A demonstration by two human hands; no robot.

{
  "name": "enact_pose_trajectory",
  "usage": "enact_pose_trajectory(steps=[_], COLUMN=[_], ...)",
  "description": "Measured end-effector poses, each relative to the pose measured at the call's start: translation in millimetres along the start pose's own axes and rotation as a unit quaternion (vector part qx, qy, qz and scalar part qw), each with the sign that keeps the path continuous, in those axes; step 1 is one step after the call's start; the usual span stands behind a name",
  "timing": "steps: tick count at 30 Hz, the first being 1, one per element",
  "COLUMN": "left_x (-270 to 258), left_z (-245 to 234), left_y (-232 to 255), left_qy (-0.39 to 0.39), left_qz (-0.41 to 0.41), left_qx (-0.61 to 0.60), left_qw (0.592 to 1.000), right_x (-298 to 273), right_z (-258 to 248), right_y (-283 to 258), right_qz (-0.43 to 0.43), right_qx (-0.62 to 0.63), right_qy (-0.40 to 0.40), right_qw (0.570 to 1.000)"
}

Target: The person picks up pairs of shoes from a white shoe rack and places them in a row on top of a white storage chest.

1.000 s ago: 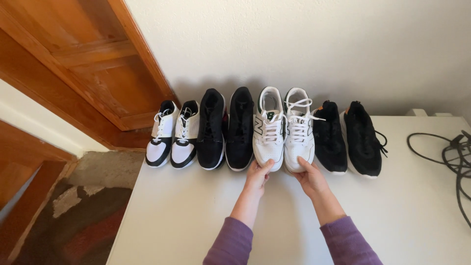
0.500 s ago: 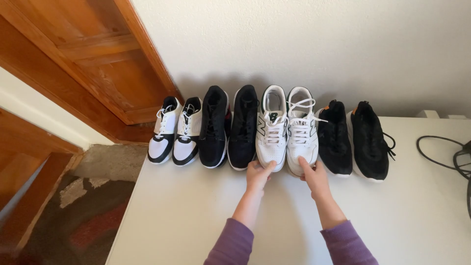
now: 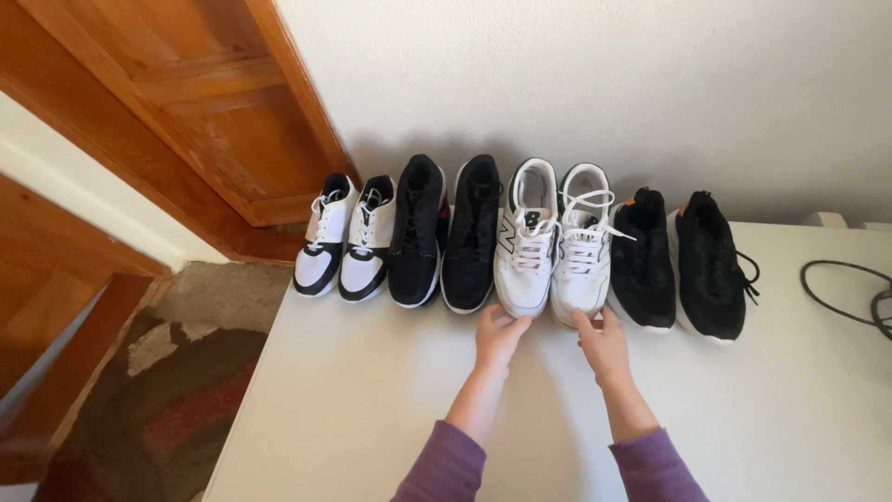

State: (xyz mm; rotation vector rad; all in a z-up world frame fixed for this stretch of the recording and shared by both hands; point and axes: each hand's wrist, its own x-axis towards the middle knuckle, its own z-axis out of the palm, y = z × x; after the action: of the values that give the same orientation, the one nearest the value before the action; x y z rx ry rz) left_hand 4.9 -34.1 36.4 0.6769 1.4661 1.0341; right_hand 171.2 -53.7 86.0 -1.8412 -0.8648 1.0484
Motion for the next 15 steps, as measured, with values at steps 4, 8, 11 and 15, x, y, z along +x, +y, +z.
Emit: enact_pose_trajectory(steps=[4, 8, 11, 15], left_x=[-14, -27, -38, -73], left_z=[-12, -28, -50, -87], left_y=[-1, -11, -20, -14], left_qy=[-0.005, 0.003, 0.015, 0.023], left_qz=[0.005, 0.043, 0.078, 0.128], left_qx=[0.016, -0.015, -0.015, -0.007], left_qw=[1.000, 0.999, 0.997, 0.992], right_x=[-13, -45, -81, -128], right_z=[-1, 6, 14, 24], right_y=[13, 2, -14, -43], right_qz=[0.019, 0.017, 0.012, -0.051], right_qx=[0.000, 0.028, 0.031, -0.057], right_qy=[-0.025, -0.075, -0.121, -0.243], right_qw=[1.000, 0.997, 0.992, 0.967])
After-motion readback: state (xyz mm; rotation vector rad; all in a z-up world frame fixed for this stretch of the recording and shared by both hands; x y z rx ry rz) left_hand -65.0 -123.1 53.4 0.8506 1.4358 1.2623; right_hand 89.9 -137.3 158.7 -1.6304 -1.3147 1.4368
